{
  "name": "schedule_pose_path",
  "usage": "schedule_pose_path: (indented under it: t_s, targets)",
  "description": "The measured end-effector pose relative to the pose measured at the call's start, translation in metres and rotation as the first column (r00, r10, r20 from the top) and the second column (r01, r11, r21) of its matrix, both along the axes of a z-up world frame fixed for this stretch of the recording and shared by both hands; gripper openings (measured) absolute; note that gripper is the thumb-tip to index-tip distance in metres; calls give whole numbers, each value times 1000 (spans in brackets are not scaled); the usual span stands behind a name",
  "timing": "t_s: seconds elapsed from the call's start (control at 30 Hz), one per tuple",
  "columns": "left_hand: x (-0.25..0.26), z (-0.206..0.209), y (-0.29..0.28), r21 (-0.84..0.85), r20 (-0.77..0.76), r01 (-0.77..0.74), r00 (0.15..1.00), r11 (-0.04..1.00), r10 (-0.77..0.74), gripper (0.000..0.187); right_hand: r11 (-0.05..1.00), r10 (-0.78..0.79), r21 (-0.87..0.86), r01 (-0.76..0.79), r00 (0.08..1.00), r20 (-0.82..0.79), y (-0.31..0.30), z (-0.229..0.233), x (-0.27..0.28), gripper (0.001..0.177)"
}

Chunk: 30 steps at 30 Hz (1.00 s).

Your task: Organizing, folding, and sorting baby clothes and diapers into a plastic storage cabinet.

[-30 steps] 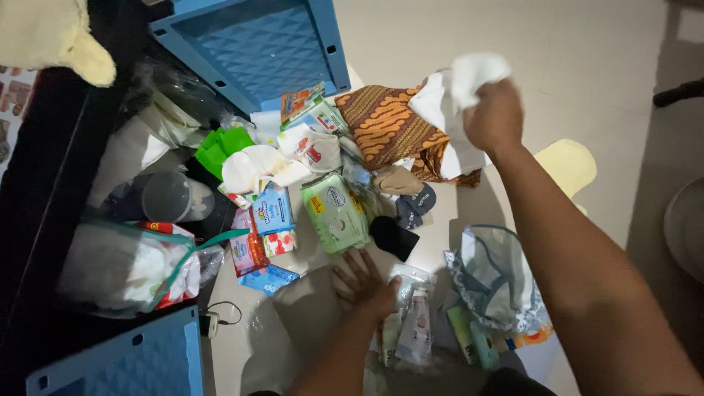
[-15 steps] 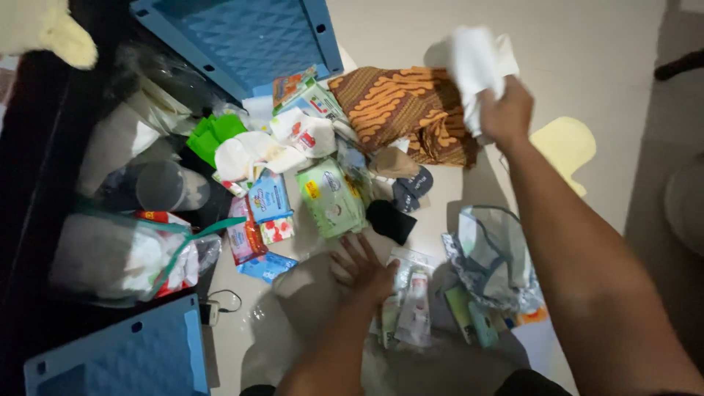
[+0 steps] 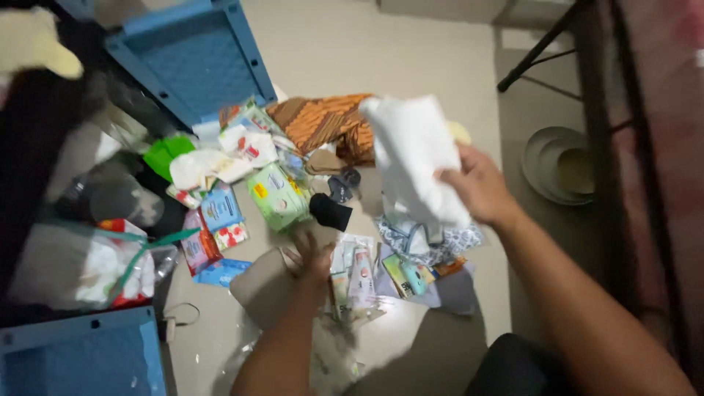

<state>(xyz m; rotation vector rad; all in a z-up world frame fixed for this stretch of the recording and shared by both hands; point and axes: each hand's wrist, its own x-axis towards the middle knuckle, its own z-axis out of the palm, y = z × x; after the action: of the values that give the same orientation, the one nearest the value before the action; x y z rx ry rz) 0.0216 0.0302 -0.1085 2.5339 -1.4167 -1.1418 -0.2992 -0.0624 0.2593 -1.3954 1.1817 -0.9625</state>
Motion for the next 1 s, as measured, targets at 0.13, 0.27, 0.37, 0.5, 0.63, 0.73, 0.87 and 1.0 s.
schedule_pose_path:
  t_s: [0.13, 0.27, 0.37, 0.5, 0.63, 0.73, 0.87, 1.0]
  targets:
    - [24, -15, 13, -259, 444, 728, 673, 635, -591, 48, 995, -9, -100, -26, 943, -331, 79, 34, 24, 29]
    - [-15, 255, 51, -345, 409, 699, 713, 626, -570, 48, 898, 165, -328, -292, 916, -365, 140, 50, 64, 26]
    - [2, 267, 92, -430, 381, 670, 743, 605, -551, 47, 770, 385, -397, -500, 860, -335, 168, 59, 81, 36]
    - [18, 288, 125, -564, 341, 600, 795, 567, -502, 47, 937, 279, 240, -253, 957, -78, 156, -8, 53, 19]
    - [30, 302, 145, -684, 289, 522, 836, 510, -466, 46, 984, -124, 116, 136, 986, -112, 144, -25, 33, 19]
    - [33, 312, 164, -754, 234, 460, 855, 469, -462, 46, 989, -146, -71, 128, 870, -471, 164, 3, 48, 31]
    - [15, 327, 165, -844, 157, 389, 837, 369, -524, 46, 911, 156, 399, -101, 982, -108, 195, 80, 91, 62]
    - [-35, 339, 150, -918, 68, 312, 733, 245, -677, 45, 945, 134, 321, -61, 968, -210, 211, 105, 89, 68]
